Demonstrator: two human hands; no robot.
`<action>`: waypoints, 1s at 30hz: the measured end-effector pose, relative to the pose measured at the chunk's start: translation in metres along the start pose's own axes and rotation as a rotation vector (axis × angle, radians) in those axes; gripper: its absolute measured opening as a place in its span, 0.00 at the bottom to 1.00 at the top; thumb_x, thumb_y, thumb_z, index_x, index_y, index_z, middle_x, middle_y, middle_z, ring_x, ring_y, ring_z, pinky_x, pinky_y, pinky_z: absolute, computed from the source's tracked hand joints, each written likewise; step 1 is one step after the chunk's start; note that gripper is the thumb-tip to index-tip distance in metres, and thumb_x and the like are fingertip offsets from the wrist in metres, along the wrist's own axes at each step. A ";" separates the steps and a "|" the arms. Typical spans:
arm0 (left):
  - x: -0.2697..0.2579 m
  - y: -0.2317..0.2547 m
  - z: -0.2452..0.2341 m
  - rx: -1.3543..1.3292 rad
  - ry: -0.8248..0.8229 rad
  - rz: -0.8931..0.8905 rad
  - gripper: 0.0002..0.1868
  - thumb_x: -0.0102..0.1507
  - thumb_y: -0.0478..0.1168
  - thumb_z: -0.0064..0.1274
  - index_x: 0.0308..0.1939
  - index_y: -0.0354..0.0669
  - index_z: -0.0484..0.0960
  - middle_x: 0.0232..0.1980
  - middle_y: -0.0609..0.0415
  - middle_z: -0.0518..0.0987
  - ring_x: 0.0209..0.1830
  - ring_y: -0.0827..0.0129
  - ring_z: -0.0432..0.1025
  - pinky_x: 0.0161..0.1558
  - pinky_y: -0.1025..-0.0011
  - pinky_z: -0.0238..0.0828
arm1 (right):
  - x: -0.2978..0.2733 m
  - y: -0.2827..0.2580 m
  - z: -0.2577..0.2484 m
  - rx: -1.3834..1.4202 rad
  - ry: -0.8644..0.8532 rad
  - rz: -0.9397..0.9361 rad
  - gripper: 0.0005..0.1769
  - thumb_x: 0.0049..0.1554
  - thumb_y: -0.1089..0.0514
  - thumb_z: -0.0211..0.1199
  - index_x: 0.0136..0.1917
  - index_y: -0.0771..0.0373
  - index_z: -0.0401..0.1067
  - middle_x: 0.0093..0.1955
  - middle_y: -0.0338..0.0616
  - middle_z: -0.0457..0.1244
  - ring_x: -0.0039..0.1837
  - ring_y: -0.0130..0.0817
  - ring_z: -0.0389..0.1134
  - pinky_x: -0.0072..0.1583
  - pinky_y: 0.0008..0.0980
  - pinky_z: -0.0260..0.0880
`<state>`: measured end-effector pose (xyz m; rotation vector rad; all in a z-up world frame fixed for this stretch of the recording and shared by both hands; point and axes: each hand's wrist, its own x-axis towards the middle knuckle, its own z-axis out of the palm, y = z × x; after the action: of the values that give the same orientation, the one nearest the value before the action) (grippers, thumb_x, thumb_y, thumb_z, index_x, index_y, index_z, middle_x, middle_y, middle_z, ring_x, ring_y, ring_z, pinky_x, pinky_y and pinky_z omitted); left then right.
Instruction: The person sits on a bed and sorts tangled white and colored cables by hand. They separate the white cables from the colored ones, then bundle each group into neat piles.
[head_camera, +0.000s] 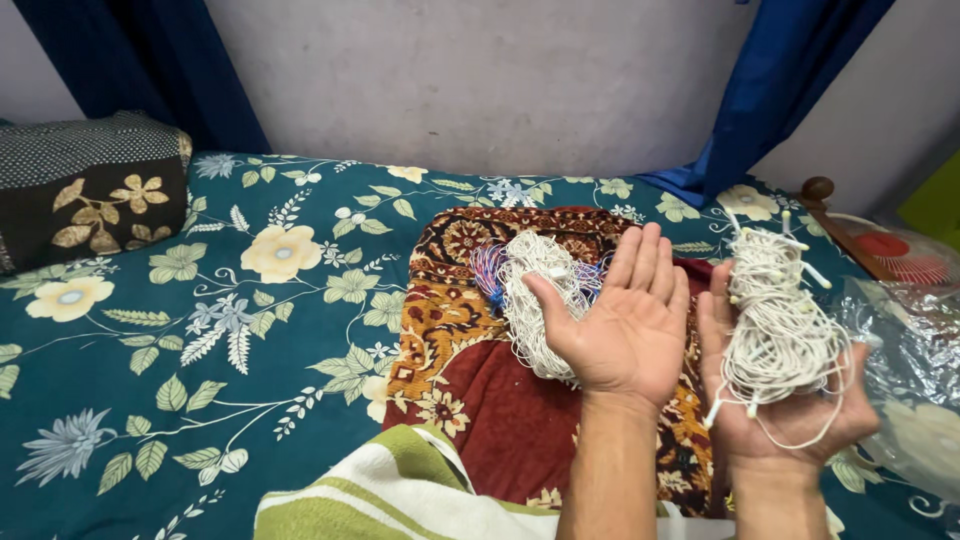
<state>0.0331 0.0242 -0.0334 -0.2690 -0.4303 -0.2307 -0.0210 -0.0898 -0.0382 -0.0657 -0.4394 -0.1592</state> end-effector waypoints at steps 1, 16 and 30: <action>0.001 0.001 -0.004 -0.068 -0.015 0.010 0.72 0.56 0.86 0.42 0.80 0.27 0.43 0.85 0.39 0.44 0.85 0.55 0.36 0.79 0.59 0.27 | -0.001 -0.001 0.001 0.000 -0.009 0.011 0.49 0.67 0.32 0.40 0.83 0.77 0.53 0.81 0.74 0.53 0.80 0.72 0.54 0.81 0.64 0.50; 0.003 0.005 -0.013 0.067 0.034 -0.003 0.65 0.58 0.81 0.38 0.79 0.29 0.47 0.85 0.40 0.44 0.85 0.56 0.38 0.79 0.59 0.30 | 0.000 -0.009 -0.002 -0.024 -0.004 0.011 0.50 0.67 0.31 0.37 0.83 0.76 0.54 0.81 0.74 0.53 0.81 0.74 0.53 0.80 0.66 0.51; 0.000 -0.074 0.011 2.779 -0.230 0.230 0.54 0.64 0.70 0.36 0.77 0.27 0.46 0.81 0.30 0.40 0.84 0.46 0.29 0.78 0.49 0.18 | -0.007 0.008 -0.010 -0.184 0.030 -0.011 0.44 0.70 0.36 0.36 0.80 0.77 0.54 0.79 0.69 0.56 0.80 0.64 0.56 0.79 0.59 0.54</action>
<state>0.0085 -0.0415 -0.0082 2.3832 -0.5739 0.7407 -0.0221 -0.0823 -0.0502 -0.2414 -0.3945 -0.2110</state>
